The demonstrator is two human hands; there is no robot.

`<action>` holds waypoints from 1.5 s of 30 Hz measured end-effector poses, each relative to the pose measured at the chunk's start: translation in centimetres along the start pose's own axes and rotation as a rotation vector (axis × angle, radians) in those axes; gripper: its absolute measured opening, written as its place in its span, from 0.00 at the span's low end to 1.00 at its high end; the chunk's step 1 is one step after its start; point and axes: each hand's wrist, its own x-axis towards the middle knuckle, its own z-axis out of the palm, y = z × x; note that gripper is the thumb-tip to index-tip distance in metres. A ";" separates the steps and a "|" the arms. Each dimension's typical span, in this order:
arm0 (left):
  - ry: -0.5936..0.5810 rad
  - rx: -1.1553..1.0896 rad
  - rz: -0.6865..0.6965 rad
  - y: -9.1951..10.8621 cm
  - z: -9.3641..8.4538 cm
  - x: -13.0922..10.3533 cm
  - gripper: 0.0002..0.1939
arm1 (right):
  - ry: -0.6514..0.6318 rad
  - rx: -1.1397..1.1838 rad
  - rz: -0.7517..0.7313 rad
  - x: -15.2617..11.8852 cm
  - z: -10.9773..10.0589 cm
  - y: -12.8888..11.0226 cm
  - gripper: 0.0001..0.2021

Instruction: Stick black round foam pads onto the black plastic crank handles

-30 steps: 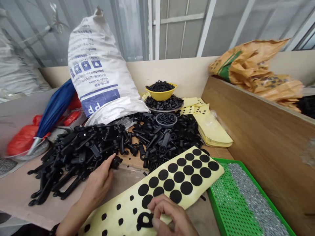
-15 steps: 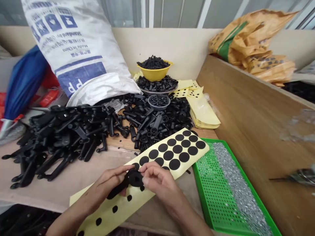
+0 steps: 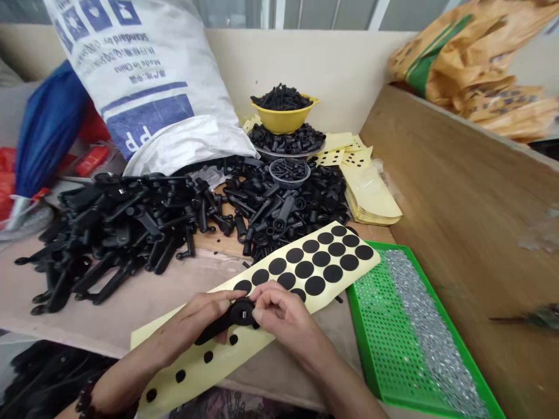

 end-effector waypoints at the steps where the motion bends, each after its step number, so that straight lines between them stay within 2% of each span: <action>1: -0.013 -0.003 0.010 0.1 0.0 0.1 0.20 | 0.000 -0.002 0.006 0.0 0.0 0.0 0.13; 10: -0.023 0.026 0.011 0.7 0.0 -0.2 0.20 | -0.014 -0.080 -0.018 0.0 0.1 0.0 0.12; 20: 0.052 0.079 0.005 -1.6 -0.4 -1.6 0.20 | -0.033 -0.098 -0.031 0.2 0.2 0.4 0.12; 23: 0.069 0.013 -0.071 -0.9 -0.1 -1.8 0.21 | -0.047 -0.122 -0.034 0.3 0.2 0.5 0.11; 28: 0.051 -0.048 -0.052 0.0 0.3 -1.4 0.20 | -0.077 -0.199 -0.092 0.4 0.1 0.8 0.09; 33: 0.021 -0.024 -0.054 -1.9 0.7 -0.1 0.20 | -0.062 -0.321 -0.194 0.4 0.1 1.3 0.09; 37: 0.152 0.019 -0.001 -3.1 1.6 0.3 0.16 | -0.023 -0.477 -0.274 0.3 0.4 1.6 0.10; 41: 0.269 0.070 0.035 -2.8 2.9 -0.5 0.12 | -0.009 -0.591 -0.348 -0.4 -0.3 2.7 0.10; 45: 0.365 0.144 0.095 -2.5 3.5 -1.0 0.10 | -0.077 -0.592 -0.334 -0.4 -1.5 4.2 0.09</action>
